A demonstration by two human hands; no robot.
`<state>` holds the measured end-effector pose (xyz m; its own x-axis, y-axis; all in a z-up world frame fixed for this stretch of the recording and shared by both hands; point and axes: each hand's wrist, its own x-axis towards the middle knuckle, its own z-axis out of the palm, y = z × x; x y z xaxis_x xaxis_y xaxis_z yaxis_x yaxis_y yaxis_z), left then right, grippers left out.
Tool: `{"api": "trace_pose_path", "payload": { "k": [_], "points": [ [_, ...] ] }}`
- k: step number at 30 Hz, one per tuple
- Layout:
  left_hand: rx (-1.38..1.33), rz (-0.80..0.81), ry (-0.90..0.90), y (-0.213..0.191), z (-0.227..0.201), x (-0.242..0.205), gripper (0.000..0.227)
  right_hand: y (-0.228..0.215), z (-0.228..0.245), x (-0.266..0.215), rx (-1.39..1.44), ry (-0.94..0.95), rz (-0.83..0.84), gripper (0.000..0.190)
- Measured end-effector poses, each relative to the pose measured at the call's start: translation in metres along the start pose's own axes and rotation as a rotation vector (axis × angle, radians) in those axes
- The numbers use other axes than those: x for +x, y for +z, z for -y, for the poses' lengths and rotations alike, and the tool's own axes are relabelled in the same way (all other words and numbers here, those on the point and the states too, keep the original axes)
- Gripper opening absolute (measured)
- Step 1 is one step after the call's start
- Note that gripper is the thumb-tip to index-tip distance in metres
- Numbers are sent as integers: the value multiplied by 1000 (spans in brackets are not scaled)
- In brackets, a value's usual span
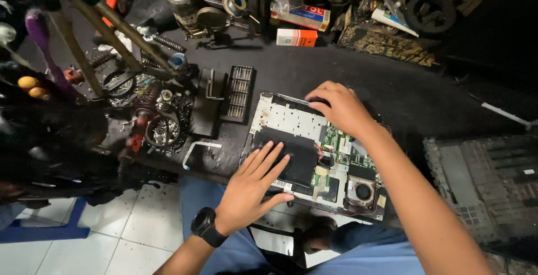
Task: The person uses a screwdriver to remove screws from the motherboard area of a disassembled laptop. They then pick up a black battery, place it into the chassis, and connect its cable to the motherboard.
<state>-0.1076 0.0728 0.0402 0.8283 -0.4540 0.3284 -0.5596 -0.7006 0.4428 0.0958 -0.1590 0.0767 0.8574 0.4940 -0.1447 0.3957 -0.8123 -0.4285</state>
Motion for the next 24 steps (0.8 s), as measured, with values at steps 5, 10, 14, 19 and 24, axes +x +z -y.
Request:
{"api": "trace_pose_path", "payload": {
  "k": [5, 10, 14, 19, 24],
  "points": [
    [7, -22, 4, 1, 0, -3, 73, -2, 22, 8, 45, 2, -10, 16],
    [14, -15, 4, 3, 1, -2, 74, 10, 31, 19, 113, -61, -36, 20],
    [25, -38, 14, 2, 1, -2, 73, -11, 61, 9, 201, 0, -56, 14],
    [7, -21, 8, 2, 0, -3, 74, -57, 63, -29, 149, 136, -21, 15],
    [-14, -14, 8, -2, -1, -1, 70, -98, 38, -93, -12, 132, -130, 24]
  ]
}}
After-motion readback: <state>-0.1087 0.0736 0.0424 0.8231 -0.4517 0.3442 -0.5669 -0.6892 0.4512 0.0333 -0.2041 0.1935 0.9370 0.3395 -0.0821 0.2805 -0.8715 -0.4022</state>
